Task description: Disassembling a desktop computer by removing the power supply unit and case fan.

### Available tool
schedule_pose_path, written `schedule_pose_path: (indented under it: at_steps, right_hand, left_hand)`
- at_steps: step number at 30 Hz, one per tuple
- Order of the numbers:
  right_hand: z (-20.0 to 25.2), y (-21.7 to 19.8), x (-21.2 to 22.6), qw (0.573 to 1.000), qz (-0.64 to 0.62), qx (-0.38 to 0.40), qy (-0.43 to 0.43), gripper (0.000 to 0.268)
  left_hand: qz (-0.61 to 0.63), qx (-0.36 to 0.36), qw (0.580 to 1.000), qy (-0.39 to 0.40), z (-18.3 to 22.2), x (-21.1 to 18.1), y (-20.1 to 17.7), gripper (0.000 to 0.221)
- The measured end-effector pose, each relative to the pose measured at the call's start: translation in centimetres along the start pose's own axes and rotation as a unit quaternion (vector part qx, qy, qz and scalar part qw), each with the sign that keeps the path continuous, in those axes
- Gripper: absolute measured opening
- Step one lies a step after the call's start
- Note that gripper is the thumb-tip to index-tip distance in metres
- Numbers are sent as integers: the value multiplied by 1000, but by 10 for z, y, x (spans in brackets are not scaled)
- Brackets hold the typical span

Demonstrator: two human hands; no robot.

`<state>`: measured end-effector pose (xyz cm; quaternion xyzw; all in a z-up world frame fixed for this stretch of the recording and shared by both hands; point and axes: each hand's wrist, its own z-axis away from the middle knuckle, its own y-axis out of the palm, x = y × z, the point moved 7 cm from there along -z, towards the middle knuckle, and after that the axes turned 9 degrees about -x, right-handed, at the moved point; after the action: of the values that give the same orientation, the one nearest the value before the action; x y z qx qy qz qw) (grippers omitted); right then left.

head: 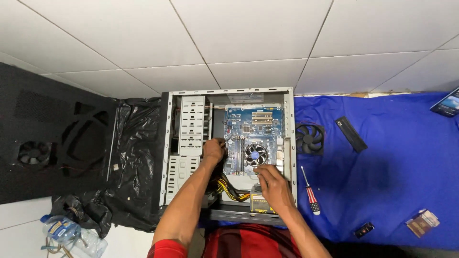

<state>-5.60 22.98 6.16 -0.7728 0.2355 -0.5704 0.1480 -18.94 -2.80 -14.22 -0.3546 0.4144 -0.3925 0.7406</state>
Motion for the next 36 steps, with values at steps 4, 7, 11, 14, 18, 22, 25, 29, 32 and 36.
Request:
schedule_pose_path:
  at_steps: [4, 7, 11, 14, 18, 22, 25, 29, 32, 36]
  right_hand:
    - [1, 2, -5, 1000, 7, 1, 0, 21]
    - [-3, -3, 1, 1000, 10, -2, 6, 19]
    - [-3, -3, 7, 1000, 16, 15, 2, 17]
    - [-2, 0, 3, 1000, 24, 12, -1, 16]
    - [-1, 3, -2, 999, 31, 11, -5, 15]
    - [3, 8, -10, 999, 38, 16, 8, 15]
    - [3, 8, -11, 999, 42, 11, 10, 15]
    - [3, 10, -16, 999, 47, 13, 5, 14]
    - [9, 16, -24, 998, 50, 18, 17, 14]
    - [3, 15, -15, 998, 28, 55, -2, 26]
  left_hand:
    - [7, 5, 1000, -5, 5, 5, -3, 32]
    - [11, 3, 1000, -14, -5, 11, 3, 31]
    - [-15, 15, 1000, -10, -2, 8, 2, 32]
    - [-25, 15, 1000, -6, -18, 20, 20, 32]
    - [-57, 20, 998, -1, -24, 26, 30, 30]
    - [-38, 22, 999, -7, -14, 12, 21, 32]
    - [-42, 21, 999, -6, -7, 4, 11, 31]
    - [-40, 28, 999, -15, 12, -14, -11, 23]
    - [-45, 35, 998, -10, 3, 3, 0, 24]
    - [75, 69, 993, -60, 46, -43, -60, 44]
